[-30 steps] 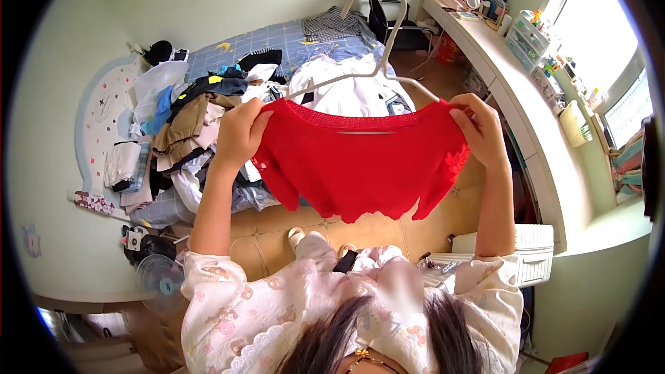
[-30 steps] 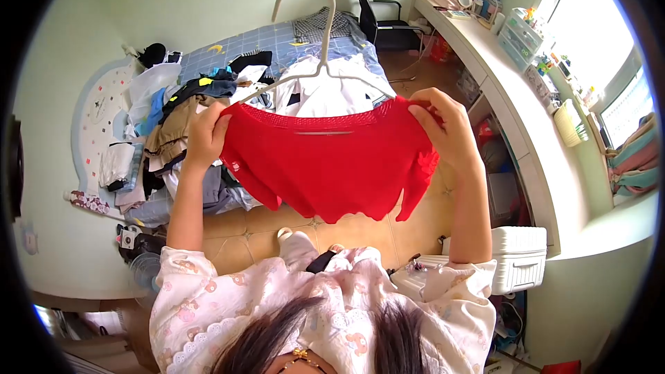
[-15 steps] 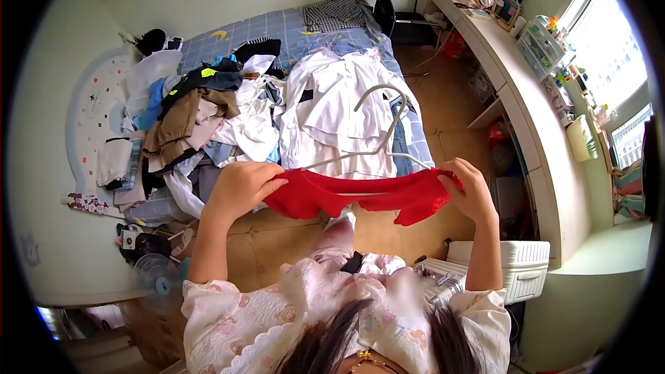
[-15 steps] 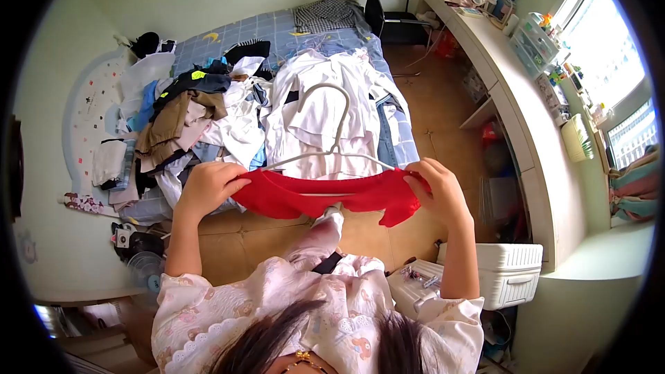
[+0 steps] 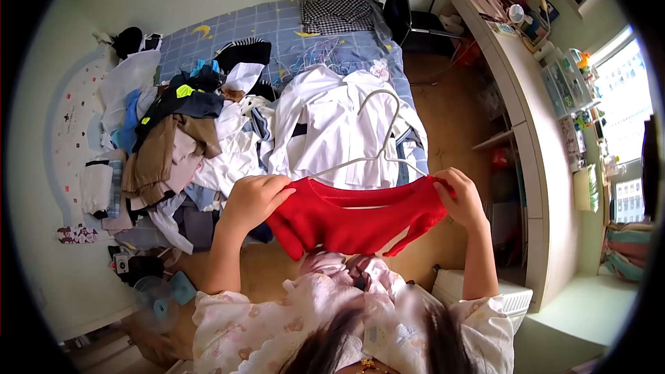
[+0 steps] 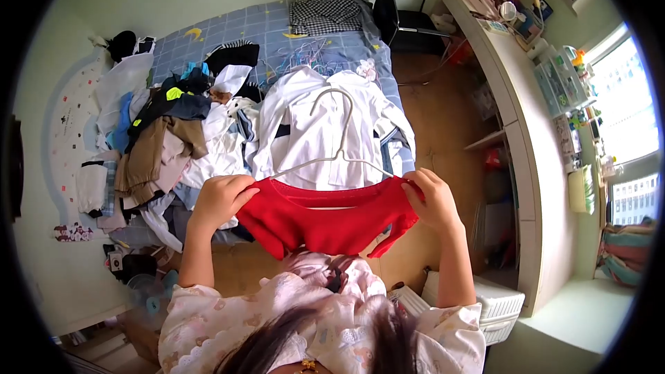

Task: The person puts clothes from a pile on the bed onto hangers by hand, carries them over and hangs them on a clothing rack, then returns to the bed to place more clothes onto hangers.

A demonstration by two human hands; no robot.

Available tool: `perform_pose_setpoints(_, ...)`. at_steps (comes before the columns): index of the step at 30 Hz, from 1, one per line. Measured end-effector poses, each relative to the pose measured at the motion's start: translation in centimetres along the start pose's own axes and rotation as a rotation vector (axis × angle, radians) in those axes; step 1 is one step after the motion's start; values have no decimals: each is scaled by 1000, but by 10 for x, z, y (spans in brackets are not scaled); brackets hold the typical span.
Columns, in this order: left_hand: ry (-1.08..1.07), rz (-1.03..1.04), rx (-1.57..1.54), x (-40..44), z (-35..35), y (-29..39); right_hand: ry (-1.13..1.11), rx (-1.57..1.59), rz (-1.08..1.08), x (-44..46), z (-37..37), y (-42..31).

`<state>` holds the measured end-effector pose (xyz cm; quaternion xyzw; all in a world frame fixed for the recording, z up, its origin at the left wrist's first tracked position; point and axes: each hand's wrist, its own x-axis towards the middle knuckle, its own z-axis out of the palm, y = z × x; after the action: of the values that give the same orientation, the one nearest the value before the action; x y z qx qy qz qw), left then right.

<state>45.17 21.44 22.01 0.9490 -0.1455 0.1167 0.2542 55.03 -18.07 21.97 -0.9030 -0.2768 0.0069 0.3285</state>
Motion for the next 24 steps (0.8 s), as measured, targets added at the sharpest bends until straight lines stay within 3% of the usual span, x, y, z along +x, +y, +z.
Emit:
perform_pose_setpoints(12, -2, -258, -1, 158, 74, -112, 8, 136, 130, 194, 70, 145)
perform_pose_setpoints(19, 136, -417, 41, 237, 161, -215, 32, 179, 182, 300, 154, 242)
perform_pose_setpoints(22, 173, -440, 211, 266, 217, -272, 100, 123, 205, 344, 206, 281)
perform_pose_setpoints(24, 132, -585, 337, 283, 254, -303, 77, -23, 216, 370, 248, 315)
